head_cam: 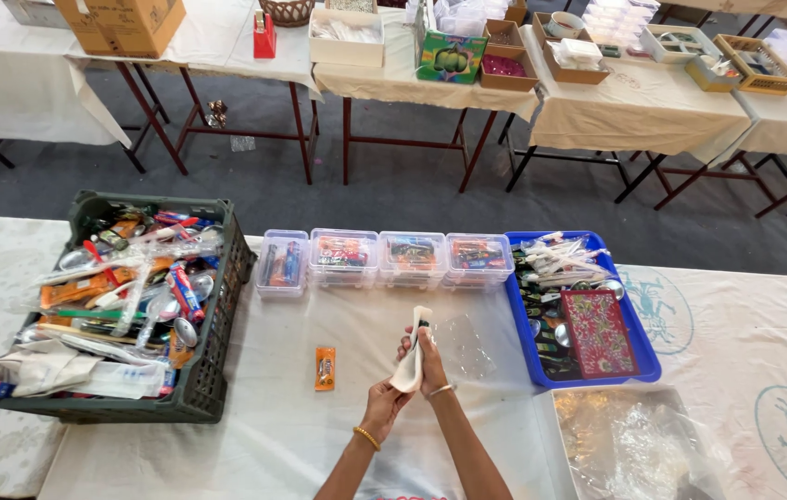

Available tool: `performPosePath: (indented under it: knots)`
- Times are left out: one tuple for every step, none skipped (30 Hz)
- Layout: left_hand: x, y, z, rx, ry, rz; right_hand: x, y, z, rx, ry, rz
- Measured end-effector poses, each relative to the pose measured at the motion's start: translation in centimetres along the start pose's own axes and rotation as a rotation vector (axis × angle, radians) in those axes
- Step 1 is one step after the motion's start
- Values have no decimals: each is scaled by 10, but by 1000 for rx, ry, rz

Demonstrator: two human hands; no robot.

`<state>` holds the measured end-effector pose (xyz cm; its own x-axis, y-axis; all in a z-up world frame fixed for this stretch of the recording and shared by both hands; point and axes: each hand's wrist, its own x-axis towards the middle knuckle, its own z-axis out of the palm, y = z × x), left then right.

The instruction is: The person wipes small packaged items with a cloth, then places them into clear plastic containers and resealable bags. The person handles items one at a time, arranging them into containers on a table covered with a white cloth.

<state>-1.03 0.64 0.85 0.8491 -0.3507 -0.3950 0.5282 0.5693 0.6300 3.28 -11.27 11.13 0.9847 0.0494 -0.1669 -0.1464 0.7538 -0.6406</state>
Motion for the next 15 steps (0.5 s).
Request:
performPosePath:
  knots:
    - [-4, 5, 2, 4, 1, 1, -2, 10, -3, 4, -1, 0]
    - [-9, 11, 3, 5, 87, 16, -3, 20, -6, 5, 13, -17]
    - [-11, 16, 6, 6, 170, 32, -4, 29, -9, 6, 27, -35]
    - [-6, 12, -4, 9, 169, 33, -7, 36, -5, 8, 26, -37]
    - [-1, 8, -14, 11, 223, 67, -10, 43, -1, -13, 41, -49]
    - [5, 4, -25, 12, 276, 100, -13, 50, 3, -34, 57, -60]
    - [6, 2, -30, 11, 277, 103, -14, 55, 3, -35, 54, -59]
    - [7, 1, -35, 74, 322, 124, -14, 60, 4, -192, 27, -61]
    - [7, -1, -41, 134, 372, 144, -16, 66, 5, -352, -1, -58]
    - [2, 3, -39, 128, 377, 147, -10, 72, -2, -355, -6, -52]
    - [-4, 8, -39, 386, 449, 242, -4, 81, -7, -386, 30, -51]
    - [-10, 13, -39, 646, 517, 333, 2, 89, -12, -417, 65, -50]
    - [-22, 28, -34, 639, 533, 335, 12, 98, -25, -419, 54, -38]
    - [-34, 44, -29, 855, 535, 352, 21, 108, -38, -559, 106, -67]
    - [-46, 59, -23, 1071, 533, 364, 31, 117, -51, -700, 156, -99]
